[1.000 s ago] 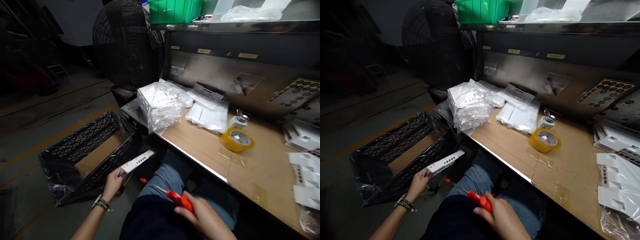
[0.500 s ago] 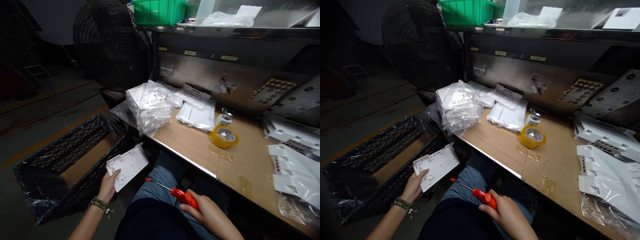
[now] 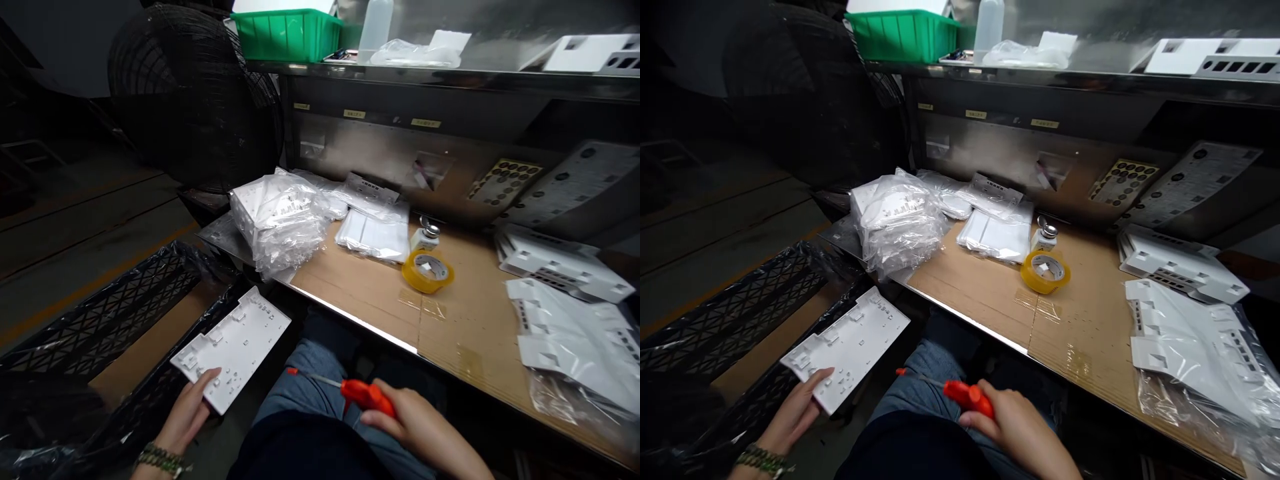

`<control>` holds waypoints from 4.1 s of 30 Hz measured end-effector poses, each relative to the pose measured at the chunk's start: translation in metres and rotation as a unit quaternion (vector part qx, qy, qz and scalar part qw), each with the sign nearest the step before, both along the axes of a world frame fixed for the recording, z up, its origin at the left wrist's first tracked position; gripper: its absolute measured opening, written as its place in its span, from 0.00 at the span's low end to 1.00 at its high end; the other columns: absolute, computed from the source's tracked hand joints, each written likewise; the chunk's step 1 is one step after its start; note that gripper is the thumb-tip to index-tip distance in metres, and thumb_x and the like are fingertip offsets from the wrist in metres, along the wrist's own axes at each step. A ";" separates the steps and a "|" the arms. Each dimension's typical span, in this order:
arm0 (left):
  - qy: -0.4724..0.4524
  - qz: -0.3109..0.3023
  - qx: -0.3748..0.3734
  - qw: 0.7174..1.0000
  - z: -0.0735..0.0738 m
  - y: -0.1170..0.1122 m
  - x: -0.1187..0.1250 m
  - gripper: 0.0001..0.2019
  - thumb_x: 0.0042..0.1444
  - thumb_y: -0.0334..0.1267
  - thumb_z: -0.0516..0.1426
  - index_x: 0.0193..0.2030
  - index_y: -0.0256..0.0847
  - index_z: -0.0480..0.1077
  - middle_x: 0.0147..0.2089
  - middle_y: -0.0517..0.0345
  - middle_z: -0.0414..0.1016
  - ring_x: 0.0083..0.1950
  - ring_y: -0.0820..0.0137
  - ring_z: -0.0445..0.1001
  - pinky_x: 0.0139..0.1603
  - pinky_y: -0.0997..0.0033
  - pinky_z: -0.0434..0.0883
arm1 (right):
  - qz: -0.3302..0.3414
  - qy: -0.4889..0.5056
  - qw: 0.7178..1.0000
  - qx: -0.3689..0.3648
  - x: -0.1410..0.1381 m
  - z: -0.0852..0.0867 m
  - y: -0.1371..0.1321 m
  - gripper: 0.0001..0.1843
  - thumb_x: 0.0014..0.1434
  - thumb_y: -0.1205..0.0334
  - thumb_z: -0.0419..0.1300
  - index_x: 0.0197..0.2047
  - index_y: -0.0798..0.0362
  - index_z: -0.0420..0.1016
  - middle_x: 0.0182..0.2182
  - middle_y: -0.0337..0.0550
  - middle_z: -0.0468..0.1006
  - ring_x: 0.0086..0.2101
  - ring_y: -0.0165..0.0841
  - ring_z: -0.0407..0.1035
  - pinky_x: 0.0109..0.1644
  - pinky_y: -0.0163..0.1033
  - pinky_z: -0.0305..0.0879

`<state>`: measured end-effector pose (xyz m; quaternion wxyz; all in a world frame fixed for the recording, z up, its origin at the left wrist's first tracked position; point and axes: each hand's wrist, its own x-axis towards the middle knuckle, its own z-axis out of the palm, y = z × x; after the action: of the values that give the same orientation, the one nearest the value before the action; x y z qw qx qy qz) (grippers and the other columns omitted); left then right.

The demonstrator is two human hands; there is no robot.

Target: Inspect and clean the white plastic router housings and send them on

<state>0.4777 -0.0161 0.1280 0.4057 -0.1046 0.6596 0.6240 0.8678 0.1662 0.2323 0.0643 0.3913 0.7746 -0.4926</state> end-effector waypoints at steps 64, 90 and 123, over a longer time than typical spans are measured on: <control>0.620 -0.537 0.157 0.550 0.100 0.412 0.143 0.20 0.56 0.35 0.62 0.57 0.41 0.75 0.57 0.41 0.78 0.66 0.47 0.67 0.61 0.52 0.70 | -0.655 0.505 0.556 -0.085 0.133 -0.022 0.057 0.34 0.63 0.42 0.65 0.68 0.46 0.70 0.62 0.45 0.77 0.64 0.46 0.69 0.67 0.54 0.71; 0.397 -0.600 0.201 0.664 0.103 0.472 0.119 0.28 0.39 0.55 0.71 0.41 0.40 0.70 0.40 0.53 0.79 0.38 0.63 0.80 0.39 0.61 0.78 | -0.667 0.481 0.566 0.062 0.084 -0.011 0.056 0.29 0.55 0.44 0.73 0.55 0.53 0.81 0.49 0.51 0.86 0.52 0.48 0.79 0.59 0.53 0.75; 0.574 -0.631 0.272 0.446 0.187 0.473 0.159 0.33 0.47 0.32 0.54 0.63 0.41 0.76 0.33 0.56 0.82 0.26 0.66 0.72 0.25 0.70 0.68 | -0.493 0.374 0.696 0.365 -0.024 -0.051 0.070 0.29 0.72 0.55 0.55 0.73 0.50 0.64 0.67 0.56 0.71 0.68 0.50 0.62 0.69 0.58 0.65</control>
<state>0.6367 0.4564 0.3152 0.2245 0.8379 0.4234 0.2612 0.8442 0.2362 0.1818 -0.6307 0.4930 0.5502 -0.2377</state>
